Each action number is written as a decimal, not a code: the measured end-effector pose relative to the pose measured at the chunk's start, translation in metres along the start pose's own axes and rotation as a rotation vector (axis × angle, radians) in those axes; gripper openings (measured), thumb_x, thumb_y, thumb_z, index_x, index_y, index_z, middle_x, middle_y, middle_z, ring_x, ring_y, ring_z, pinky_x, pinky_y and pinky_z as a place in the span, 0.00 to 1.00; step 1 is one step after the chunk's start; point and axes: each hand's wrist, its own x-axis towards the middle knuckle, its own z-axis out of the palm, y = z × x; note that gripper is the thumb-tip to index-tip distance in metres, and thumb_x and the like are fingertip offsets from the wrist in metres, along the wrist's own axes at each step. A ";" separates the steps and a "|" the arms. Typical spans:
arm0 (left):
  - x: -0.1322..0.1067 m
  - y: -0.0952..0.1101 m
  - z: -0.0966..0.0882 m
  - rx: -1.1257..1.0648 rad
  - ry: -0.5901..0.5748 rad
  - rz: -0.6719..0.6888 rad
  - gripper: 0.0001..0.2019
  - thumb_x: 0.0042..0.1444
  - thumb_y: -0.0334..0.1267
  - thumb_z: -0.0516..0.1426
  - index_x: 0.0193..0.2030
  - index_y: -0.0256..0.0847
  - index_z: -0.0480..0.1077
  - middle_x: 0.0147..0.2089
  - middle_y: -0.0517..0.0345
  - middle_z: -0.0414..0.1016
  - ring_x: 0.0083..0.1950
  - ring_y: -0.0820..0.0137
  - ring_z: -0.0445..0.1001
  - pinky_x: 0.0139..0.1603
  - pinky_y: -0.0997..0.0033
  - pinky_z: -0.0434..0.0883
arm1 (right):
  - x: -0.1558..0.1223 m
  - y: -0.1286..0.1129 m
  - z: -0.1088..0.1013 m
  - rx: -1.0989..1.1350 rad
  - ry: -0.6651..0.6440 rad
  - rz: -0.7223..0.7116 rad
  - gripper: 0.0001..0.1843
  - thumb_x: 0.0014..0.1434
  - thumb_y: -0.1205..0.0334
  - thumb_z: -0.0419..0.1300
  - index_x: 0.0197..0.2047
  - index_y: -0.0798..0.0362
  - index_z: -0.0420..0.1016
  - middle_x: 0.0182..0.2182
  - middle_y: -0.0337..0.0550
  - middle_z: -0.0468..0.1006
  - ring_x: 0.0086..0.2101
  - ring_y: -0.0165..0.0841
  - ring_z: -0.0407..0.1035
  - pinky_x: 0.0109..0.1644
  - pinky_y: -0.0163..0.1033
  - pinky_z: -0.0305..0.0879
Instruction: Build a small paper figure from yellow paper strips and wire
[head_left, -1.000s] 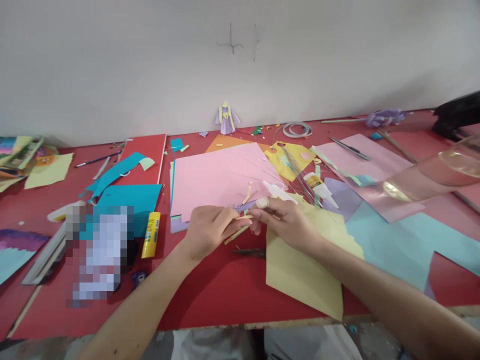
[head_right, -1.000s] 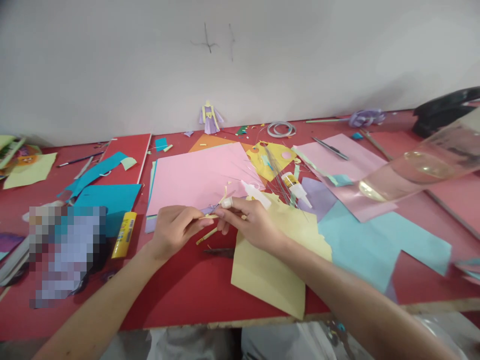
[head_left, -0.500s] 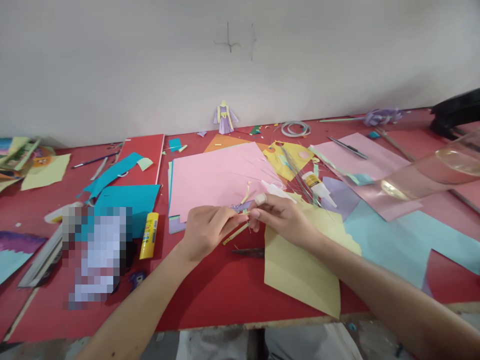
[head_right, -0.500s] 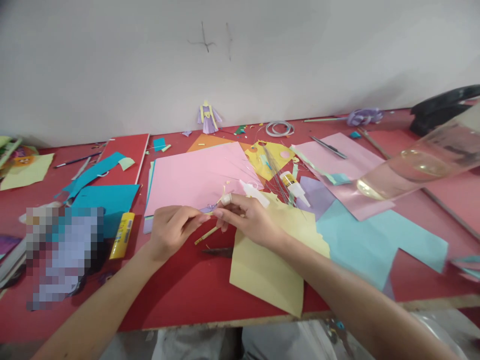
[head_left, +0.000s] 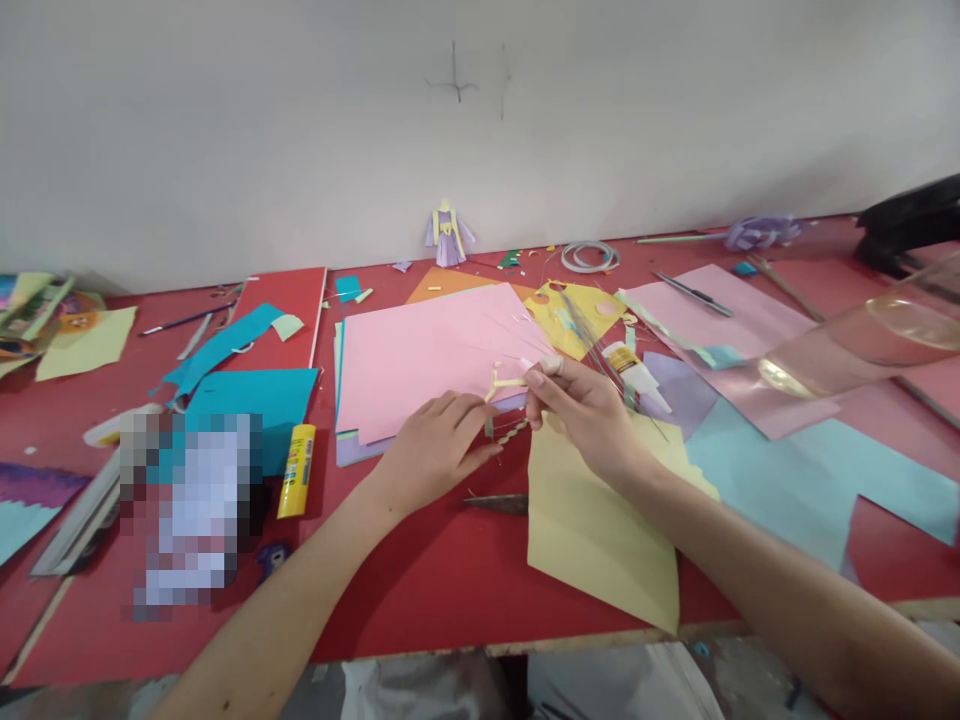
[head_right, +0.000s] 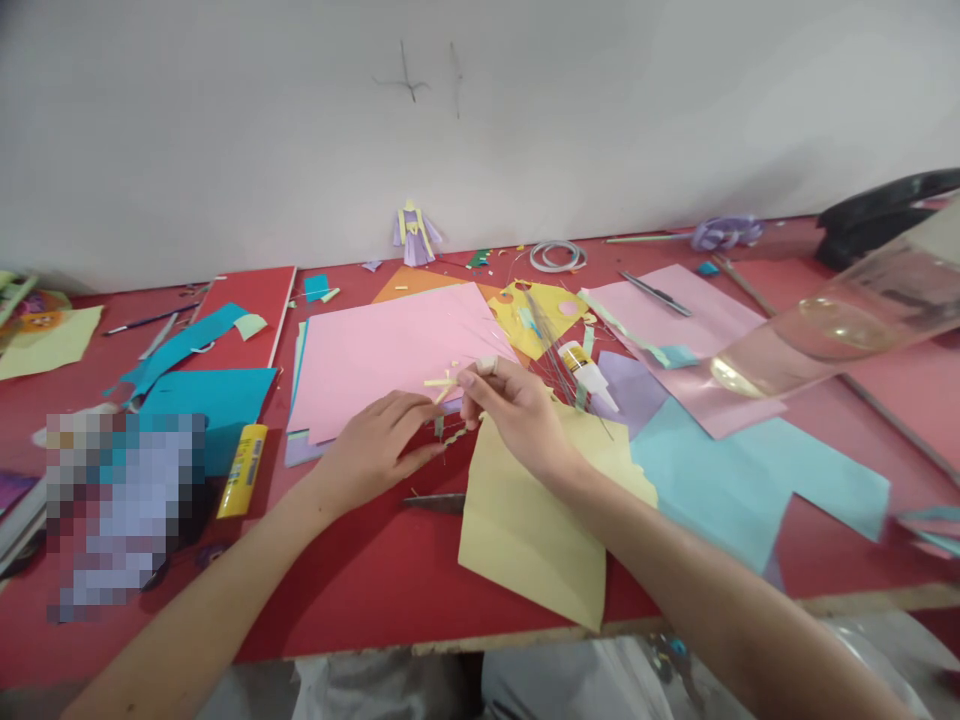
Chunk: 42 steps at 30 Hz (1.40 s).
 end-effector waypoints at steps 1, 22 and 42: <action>0.000 0.000 0.002 0.009 -0.031 0.005 0.15 0.63 0.42 0.56 0.53 0.38 0.65 0.54 0.49 0.72 0.55 0.60 0.70 0.53 0.57 0.71 | 0.001 0.001 -0.001 0.002 0.016 -0.003 0.15 0.63 0.50 0.59 0.31 0.52 0.69 0.21 0.34 0.71 0.22 0.25 0.65 0.31 0.35 0.64; -0.003 -0.008 0.009 0.109 -0.062 0.056 0.07 0.64 0.29 0.53 0.47 0.36 0.69 0.51 0.50 0.73 0.53 0.62 0.69 0.52 0.60 0.71 | -0.001 0.004 0.003 0.002 -0.009 0.025 0.16 0.60 0.48 0.60 0.32 0.52 0.68 0.20 0.33 0.69 0.21 0.25 0.63 0.27 0.34 0.61; -0.003 -0.012 0.010 0.100 -0.037 0.110 0.08 0.66 0.35 0.51 0.47 0.35 0.68 0.51 0.48 0.72 0.53 0.60 0.67 0.52 0.59 0.68 | -0.013 0.006 0.012 -0.429 -0.415 -0.051 0.12 0.65 0.59 0.57 0.28 0.51 0.66 0.24 0.36 0.77 0.26 0.27 0.70 0.32 0.33 0.62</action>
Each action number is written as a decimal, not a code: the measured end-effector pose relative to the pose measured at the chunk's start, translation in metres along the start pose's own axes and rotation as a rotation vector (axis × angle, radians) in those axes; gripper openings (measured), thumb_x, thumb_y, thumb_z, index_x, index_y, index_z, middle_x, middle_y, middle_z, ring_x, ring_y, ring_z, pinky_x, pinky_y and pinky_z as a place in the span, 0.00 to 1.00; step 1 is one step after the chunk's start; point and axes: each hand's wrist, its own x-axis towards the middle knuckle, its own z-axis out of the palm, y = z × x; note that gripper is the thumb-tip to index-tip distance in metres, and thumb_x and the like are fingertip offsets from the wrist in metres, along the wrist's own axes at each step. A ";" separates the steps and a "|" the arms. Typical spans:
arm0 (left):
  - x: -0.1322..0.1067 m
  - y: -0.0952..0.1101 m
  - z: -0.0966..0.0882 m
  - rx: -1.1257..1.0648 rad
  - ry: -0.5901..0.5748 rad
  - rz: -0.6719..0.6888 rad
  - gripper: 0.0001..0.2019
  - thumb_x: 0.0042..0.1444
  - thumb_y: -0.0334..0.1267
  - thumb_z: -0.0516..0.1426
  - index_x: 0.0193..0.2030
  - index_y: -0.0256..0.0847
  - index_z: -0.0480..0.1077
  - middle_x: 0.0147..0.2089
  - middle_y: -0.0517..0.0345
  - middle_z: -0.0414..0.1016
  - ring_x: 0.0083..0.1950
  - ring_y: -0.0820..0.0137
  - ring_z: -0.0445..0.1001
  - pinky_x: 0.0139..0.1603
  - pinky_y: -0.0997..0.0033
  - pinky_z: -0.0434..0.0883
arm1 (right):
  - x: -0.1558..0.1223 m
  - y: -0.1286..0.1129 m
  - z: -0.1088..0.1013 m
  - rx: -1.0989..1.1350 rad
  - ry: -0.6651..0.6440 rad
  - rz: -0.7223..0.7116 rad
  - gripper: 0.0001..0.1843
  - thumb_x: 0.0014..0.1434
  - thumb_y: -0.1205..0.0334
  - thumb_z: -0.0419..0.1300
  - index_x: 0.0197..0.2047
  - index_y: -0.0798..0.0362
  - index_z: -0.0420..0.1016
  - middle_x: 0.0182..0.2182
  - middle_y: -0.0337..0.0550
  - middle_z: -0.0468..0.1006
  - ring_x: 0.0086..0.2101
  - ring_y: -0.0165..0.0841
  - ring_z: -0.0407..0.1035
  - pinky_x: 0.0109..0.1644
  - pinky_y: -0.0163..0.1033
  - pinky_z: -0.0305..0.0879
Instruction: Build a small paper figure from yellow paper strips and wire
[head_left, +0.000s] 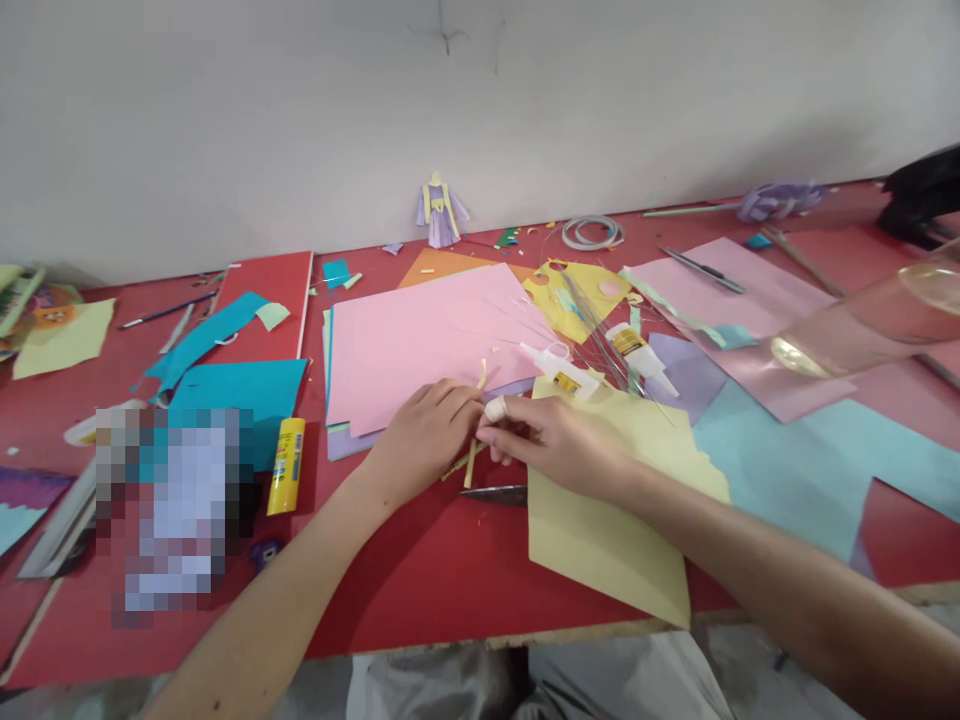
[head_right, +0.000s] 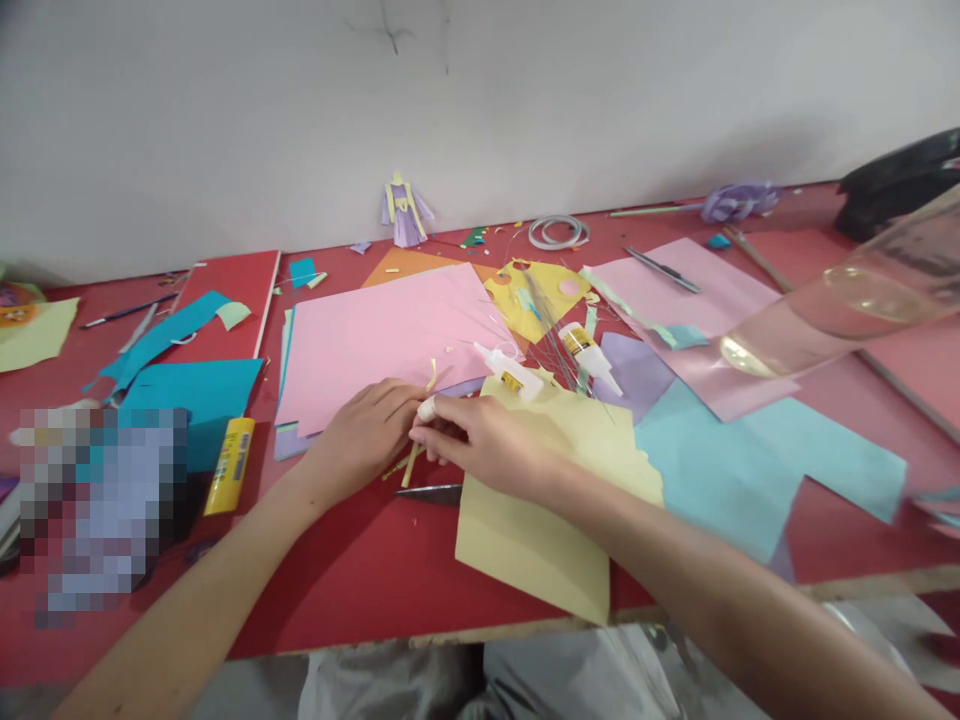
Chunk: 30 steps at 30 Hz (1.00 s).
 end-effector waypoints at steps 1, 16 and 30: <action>0.000 0.000 0.000 0.004 0.000 -0.001 0.08 0.66 0.35 0.51 0.47 0.35 0.68 0.51 0.48 0.72 0.53 0.60 0.67 0.52 0.59 0.68 | 0.000 0.000 0.000 0.010 0.004 0.000 0.12 0.65 0.59 0.56 0.28 0.51 0.66 0.24 0.36 0.77 0.26 0.27 0.71 0.32 0.33 0.62; 0.000 0.000 -0.003 0.007 -0.032 -0.021 0.08 0.66 0.34 0.53 0.49 0.34 0.67 0.52 0.50 0.72 0.54 0.61 0.67 0.54 0.61 0.68 | 0.001 0.002 0.000 0.065 0.024 0.023 0.12 0.65 0.59 0.56 0.29 0.51 0.67 0.24 0.36 0.77 0.26 0.27 0.71 0.32 0.32 0.65; 0.000 0.000 -0.002 -0.011 -0.005 -0.037 0.07 0.66 0.34 0.52 0.48 0.35 0.66 0.50 0.50 0.72 0.52 0.62 0.68 0.52 0.61 0.68 | 0.000 0.002 0.000 0.057 0.039 0.002 0.11 0.64 0.61 0.57 0.29 0.52 0.67 0.23 0.35 0.76 0.25 0.26 0.71 0.31 0.30 0.64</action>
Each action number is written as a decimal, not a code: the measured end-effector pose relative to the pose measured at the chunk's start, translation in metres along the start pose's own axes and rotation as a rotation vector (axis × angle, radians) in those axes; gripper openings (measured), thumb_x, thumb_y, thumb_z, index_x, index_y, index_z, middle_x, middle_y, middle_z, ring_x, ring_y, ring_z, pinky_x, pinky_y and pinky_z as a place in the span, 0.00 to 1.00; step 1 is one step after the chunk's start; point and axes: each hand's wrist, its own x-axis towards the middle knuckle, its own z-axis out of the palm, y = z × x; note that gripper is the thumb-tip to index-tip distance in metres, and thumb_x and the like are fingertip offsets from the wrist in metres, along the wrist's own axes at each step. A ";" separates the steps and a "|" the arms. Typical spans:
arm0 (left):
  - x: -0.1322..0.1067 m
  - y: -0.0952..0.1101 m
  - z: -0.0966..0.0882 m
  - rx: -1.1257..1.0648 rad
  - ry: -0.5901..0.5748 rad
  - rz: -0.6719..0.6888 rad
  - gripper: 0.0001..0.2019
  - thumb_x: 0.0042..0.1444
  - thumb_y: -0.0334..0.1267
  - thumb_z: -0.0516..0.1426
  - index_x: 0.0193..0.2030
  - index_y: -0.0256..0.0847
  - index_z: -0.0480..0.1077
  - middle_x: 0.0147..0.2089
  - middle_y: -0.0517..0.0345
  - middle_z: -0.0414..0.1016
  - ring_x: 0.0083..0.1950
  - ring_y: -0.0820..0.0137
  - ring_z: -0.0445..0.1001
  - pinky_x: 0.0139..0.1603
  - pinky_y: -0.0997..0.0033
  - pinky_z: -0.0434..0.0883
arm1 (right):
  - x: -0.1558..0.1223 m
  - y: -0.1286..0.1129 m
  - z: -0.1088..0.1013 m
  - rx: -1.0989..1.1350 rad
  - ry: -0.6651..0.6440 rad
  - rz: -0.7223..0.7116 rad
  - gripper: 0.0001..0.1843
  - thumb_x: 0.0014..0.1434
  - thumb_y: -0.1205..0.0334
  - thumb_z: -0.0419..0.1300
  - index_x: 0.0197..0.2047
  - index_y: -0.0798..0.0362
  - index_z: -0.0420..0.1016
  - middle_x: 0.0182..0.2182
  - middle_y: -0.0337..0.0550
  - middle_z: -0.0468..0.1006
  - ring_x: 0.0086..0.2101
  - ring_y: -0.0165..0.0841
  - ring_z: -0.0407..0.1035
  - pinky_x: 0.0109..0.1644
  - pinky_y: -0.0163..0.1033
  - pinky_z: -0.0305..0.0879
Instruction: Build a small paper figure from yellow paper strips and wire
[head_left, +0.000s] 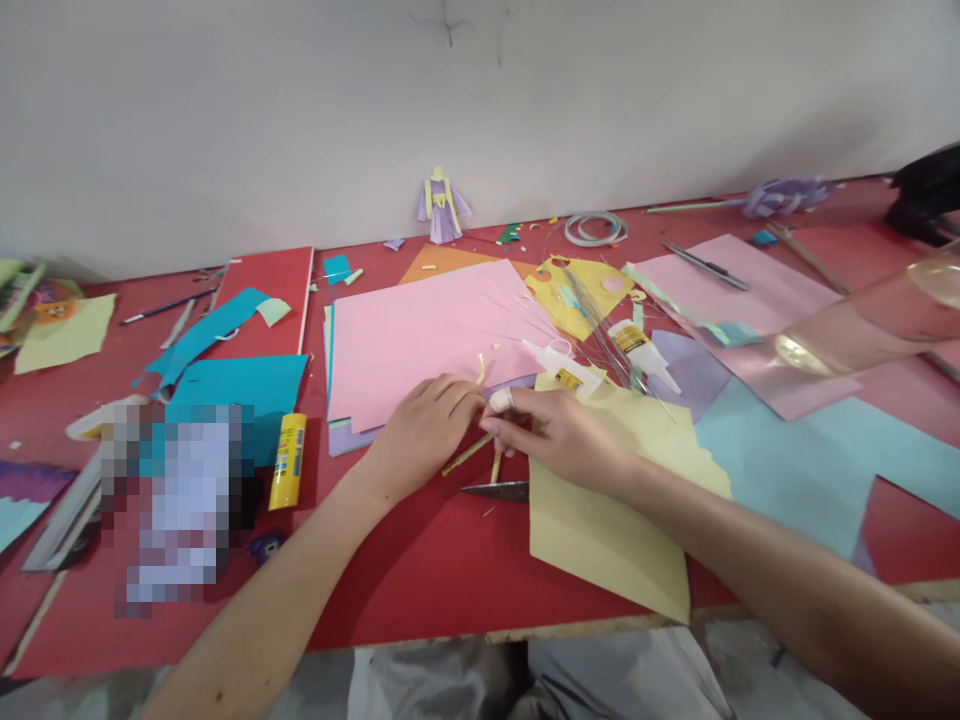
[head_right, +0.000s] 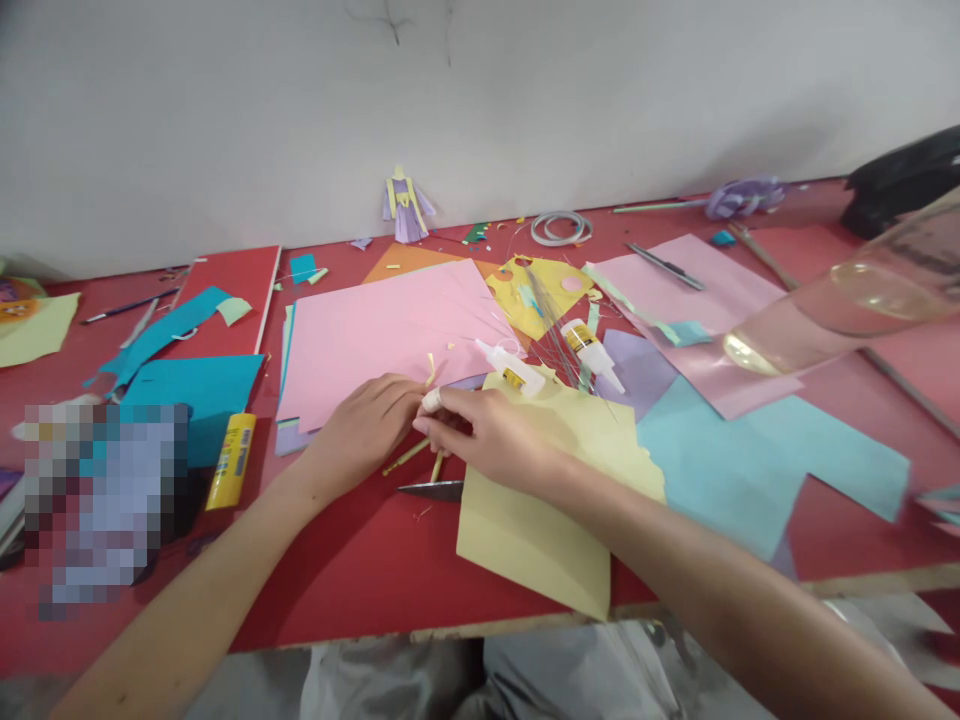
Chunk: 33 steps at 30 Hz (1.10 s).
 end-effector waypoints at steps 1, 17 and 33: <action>0.000 0.000 0.000 0.001 0.003 0.000 0.07 0.67 0.34 0.51 0.48 0.35 0.66 0.50 0.50 0.72 0.52 0.62 0.68 0.52 0.61 0.68 | 0.000 0.000 0.000 0.000 0.003 -0.002 0.11 0.65 0.61 0.57 0.29 0.52 0.67 0.23 0.35 0.76 0.26 0.26 0.71 0.32 0.30 0.65; -0.001 0.001 -0.002 0.061 -0.001 0.015 0.07 0.66 0.32 0.51 0.47 0.33 0.67 0.48 0.49 0.73 0.51 0.61 0.69 0.51 0.61 0.69 | 0.000 0.002 0.000 -0.011 -0.001 0.007 0.12 0.65 0.58 0.56 0.29 0.51 0.67 0.24 0.35 0.76 0.26 0.26 0.71 0.32 0.31 0.65; -0.001 0.000 -0.004 0.052 -0.023 0.016 0.08 0.67 0.33 0.49 0.48 0.34 0.66 0.48 0.48 0.73 0.52 0.62 0.69 0.53 0.60 0.68 | -0.001 0.004 0.000 -0.027 -0.005 -0.004 0.12 0.65 0.59 0.56 0.30 0.52 0.67 0.24 0.37 0.77 0.26 0.27 0.72 0.32 0.32 0.65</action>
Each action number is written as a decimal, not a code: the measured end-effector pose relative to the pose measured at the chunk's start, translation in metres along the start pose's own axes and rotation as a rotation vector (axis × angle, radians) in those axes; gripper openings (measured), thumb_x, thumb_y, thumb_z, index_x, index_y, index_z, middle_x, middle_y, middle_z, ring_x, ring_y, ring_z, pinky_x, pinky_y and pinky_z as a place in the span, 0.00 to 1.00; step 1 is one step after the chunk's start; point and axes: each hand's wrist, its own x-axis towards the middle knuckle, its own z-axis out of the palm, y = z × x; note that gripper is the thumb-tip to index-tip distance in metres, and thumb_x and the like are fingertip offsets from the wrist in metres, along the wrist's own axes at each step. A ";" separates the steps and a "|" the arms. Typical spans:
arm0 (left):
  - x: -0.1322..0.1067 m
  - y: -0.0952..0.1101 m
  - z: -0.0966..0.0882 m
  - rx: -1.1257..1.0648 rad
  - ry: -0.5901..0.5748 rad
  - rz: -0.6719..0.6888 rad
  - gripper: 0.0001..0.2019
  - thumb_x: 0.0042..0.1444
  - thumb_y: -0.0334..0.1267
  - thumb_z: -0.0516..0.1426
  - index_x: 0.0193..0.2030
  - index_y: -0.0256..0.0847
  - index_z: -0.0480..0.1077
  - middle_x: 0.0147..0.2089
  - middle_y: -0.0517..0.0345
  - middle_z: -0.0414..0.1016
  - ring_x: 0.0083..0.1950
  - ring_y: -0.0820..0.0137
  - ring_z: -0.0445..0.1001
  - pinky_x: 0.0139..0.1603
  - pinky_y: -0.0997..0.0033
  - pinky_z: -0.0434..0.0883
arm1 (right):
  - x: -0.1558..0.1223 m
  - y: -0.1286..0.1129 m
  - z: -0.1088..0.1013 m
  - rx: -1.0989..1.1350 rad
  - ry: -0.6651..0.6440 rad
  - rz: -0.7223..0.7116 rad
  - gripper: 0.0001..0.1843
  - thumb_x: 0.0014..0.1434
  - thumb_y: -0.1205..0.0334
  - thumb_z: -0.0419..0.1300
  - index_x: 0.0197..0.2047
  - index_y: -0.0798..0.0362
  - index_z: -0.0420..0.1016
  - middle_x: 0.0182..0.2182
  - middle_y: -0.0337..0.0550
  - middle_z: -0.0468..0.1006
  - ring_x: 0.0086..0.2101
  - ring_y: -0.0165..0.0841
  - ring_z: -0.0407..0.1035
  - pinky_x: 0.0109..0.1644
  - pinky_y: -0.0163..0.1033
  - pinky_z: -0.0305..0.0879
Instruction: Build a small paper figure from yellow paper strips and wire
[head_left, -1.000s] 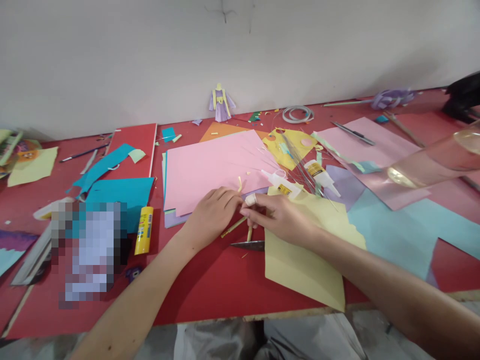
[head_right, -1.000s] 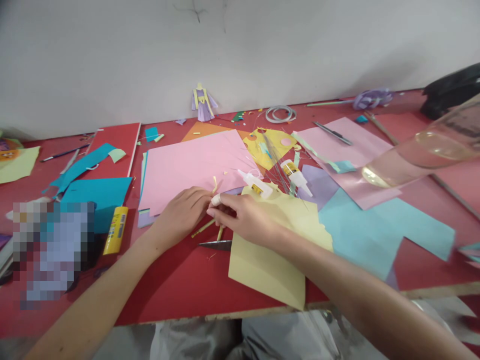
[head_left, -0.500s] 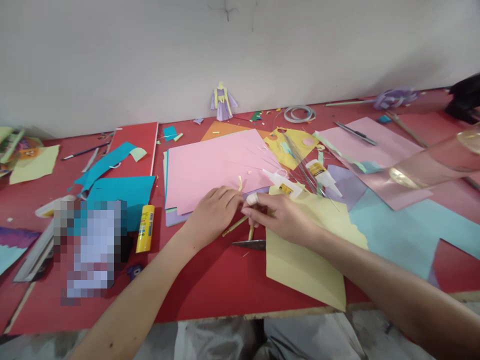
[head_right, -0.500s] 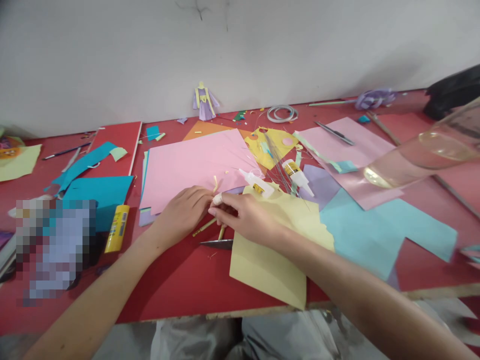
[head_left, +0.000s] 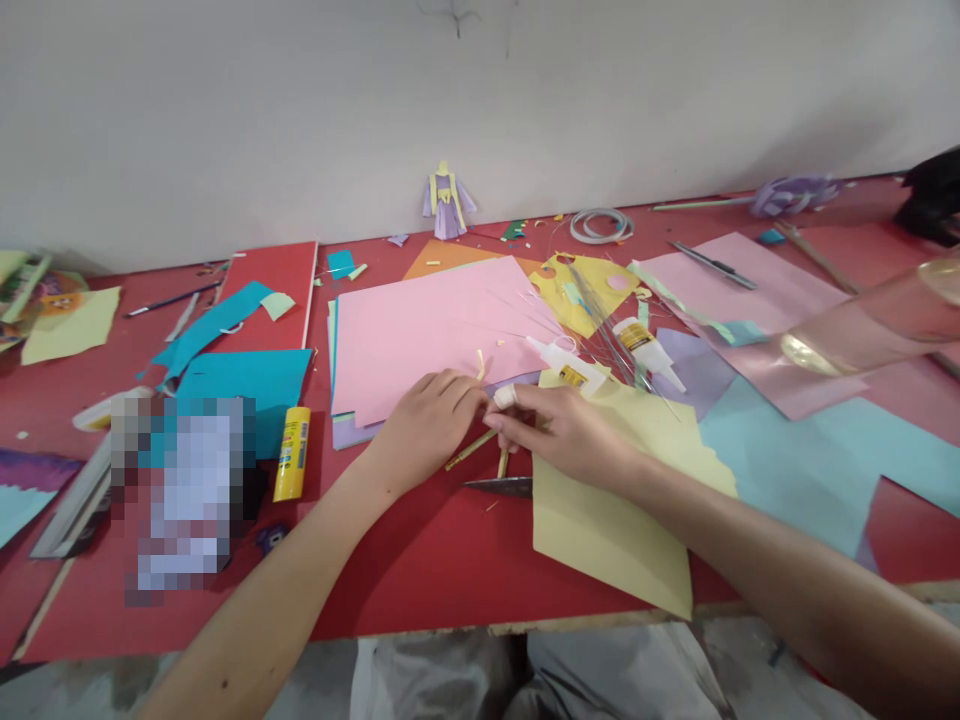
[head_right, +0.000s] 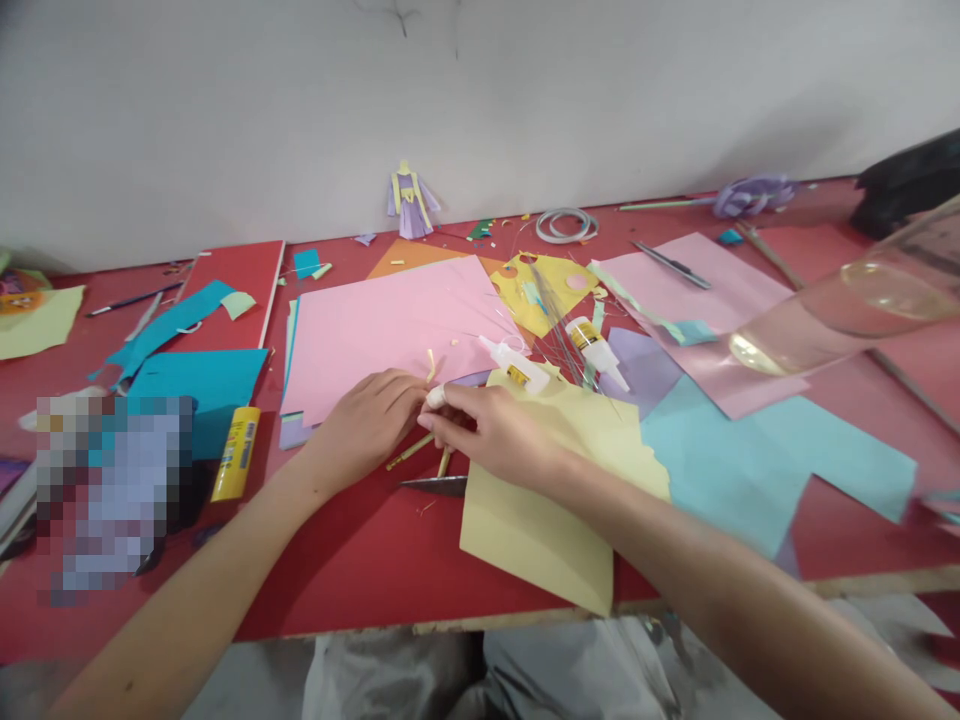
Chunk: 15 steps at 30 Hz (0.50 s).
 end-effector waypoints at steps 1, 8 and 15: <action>0.000 0.000 0.000 0.001 -0.002 -0.002 0.08 0.67 0.33 0.49 0.48 0.34 0.66 0.48 0.48 0.73 0.52 0.62 0.69 0.53 0.60 0.68 | 0.000 0.000 0.000 -0.002 0.001 -0.004 0.12 0.65 0.59 0.56 0.30 0.52 0.67 0.24 0.37 0.77 0.26 0.27 0.72 0.33 0.32 0.65; 0.001 0.001 0.000 -0.019 -0.021 -0.022 0.08 0.68 0.33 0.48 0.47 0.35 0.66 0.48 0.50 0.72 0.52 0.62 0.68 0.52 0.61 0.68 | 0.000 0.000 0.000 -0.079 0.000 -0.022 0.12 0.65 0.60 0.56 0.29 0.51 0.66 0.25 0.36 0.78 0.26 0.27 0.72 0.31 0.31 0.63; 0.001 0.000 -0.001 -0.011 -0.033 0.002 0.08 0.67 0.34 0.49 0.46 0.35 0.67 0.49 0.48 0.71 0.53 0.60 0.67 0.52 0.59 0.68 | -0.001 -0.001 0.000 -0.243 -0.021 -0.085 0.11 0.65 0.60 0.56 0.30 0.51 0.66 0.26 0.36 0.79 0.26 0.27 0.70 0.31 0.32 0.60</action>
